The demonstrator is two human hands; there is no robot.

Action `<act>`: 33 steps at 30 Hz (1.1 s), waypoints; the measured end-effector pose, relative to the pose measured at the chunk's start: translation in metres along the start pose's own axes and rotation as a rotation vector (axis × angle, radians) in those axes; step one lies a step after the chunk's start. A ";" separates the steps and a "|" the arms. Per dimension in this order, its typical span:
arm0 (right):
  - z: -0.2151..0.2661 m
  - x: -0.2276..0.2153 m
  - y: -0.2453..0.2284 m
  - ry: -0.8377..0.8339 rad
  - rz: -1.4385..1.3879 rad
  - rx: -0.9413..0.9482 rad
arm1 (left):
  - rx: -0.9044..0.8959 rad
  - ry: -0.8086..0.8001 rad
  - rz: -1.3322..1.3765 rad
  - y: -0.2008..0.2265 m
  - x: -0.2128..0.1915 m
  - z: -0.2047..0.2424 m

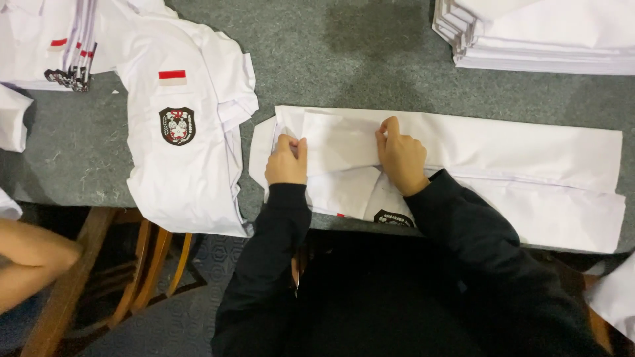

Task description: Folding a white uniform shirt on a work table in a sewing factory, including smoothing and aligning the fabric.

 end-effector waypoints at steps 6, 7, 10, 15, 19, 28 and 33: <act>-0.002 -0.004 0.004 -0.092 -0.071 -0.015 | -0.017 0.070 -0.114 0.008 -0.019 0.011; -0.005 -0.004 0.010 -0.093 -0.071 -0.014 | -0.016 0.069 -0.113 0.005 -0.023 0.011; -0.010 -0.009 0.025 -0.218 -0.347 -0.014 | -0.012 0.039 0.006 0.001 -0.040 0.012; 0.002 -0.055 0.008 0.164 -0.564 -0.292 | 0.387 0.402 0.083 0.028 -0.073 0.017; 0.003 -0.041 -0.022 0.212 -0.458 -0.557 | 0.742 0.324 0.215 0.062 -0.023 0.015; 0.000 0.019 -0.025 0.128 -0.295 -0.693 | 0.676 -0.113 -0.074 0.040 0.037 0.005; 0.006 0.012 -0.022 -0.040 -0.144 -0.568 | 0.593 -0.177 -0.118 0.047 0.023 0.009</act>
Point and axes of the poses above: each hand's wrist, its own z-axis away from the middle knuckle, its own x-axis out of the palm, y = z × x, the point moved 2 cm from there along -z, towards the middle knuckle, and after that the axes turned 4 degrees about -y, right-handed, at the moved point
